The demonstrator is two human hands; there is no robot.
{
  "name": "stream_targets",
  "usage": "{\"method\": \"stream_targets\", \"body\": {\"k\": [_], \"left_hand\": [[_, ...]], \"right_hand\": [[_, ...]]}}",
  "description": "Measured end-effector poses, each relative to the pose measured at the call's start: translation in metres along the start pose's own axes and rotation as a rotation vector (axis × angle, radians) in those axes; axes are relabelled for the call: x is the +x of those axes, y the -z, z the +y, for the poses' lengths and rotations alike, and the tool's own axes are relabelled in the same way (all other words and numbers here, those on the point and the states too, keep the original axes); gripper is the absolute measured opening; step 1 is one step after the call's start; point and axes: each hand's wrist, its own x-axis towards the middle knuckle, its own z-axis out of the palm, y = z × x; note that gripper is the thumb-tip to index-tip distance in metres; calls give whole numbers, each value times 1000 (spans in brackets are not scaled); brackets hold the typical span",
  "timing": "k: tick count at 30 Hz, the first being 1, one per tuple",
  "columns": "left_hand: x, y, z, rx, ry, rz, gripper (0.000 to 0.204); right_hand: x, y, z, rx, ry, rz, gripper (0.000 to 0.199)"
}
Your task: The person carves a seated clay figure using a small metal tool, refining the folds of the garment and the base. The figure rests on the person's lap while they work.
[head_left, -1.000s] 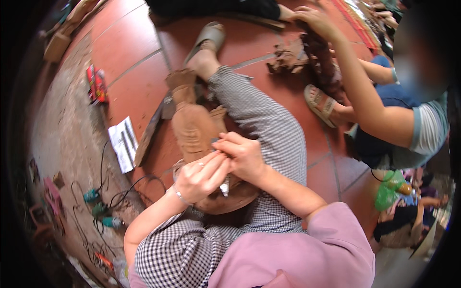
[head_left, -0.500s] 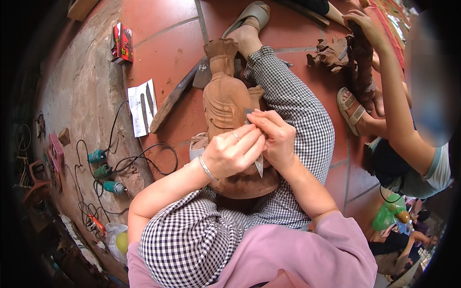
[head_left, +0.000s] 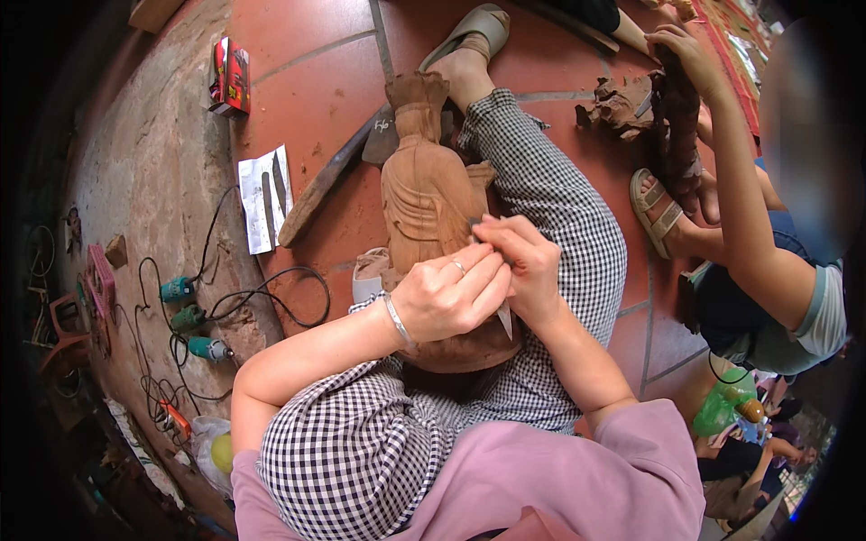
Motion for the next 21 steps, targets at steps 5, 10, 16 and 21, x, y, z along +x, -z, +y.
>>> {"method": "stream_targets", "body": {"k": [5, 10, 16, 21], "left_hand": [[-4, -5, 1, 1, -20, -44, 19], [7, -7, 4, 10, 8, -10, 18], [-2, -13, 9, -44, -4, -55, 22], [5, -16, 7, -39, 35, -33, 22]], "right_hand": [[-6, -1, 3, -13, -12, -5, 33], [-1, -2, 6, 43, 27, 87, 32], [-11, 6, 7, 40, -24, -53, 33], [1, 2, 7, 32, 15, 28, 29]]}}
